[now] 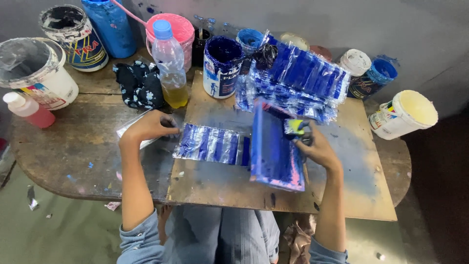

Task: The person uses a yellow sponge to apply blue paint to a rectangular plastic tray. They wipe the table surface with a dark cloth and handle several clear plastic bags, placing them on the table and moving them aside.

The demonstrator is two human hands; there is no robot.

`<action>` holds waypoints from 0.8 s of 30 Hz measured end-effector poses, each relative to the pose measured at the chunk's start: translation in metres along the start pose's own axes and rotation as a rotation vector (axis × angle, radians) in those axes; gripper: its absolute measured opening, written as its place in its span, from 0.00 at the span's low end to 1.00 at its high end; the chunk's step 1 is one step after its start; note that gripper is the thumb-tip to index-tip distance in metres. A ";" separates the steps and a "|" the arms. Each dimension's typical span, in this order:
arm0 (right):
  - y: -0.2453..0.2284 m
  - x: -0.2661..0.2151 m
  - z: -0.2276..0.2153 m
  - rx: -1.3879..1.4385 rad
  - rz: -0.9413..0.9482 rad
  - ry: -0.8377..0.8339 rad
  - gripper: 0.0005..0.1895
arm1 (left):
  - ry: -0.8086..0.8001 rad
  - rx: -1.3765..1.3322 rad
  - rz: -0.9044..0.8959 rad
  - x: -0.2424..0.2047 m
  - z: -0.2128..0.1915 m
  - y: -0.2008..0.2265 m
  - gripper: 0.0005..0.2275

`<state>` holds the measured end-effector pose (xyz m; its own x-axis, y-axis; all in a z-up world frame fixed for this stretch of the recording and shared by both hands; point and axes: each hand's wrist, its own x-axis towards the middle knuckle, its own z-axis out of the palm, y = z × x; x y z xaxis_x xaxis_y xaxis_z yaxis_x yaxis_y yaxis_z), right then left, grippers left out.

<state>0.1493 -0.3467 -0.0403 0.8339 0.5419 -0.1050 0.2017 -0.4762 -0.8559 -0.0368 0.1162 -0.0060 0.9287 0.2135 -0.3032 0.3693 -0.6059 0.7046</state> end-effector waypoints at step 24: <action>-0.005 -0.009 0.013 -0.406 -0.150 0.119 0.28 | 0.467 -0.129 0.630 -0.091 0.131 0.059 0.19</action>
<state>0.1344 -0.3401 -0.0417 0.8286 0.5534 0.0848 0.4905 -0.6446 -0.5864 -0.1042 -0.0390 -0.0209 0.8715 0.1764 0.4575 -0.2561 -0.6318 0.7316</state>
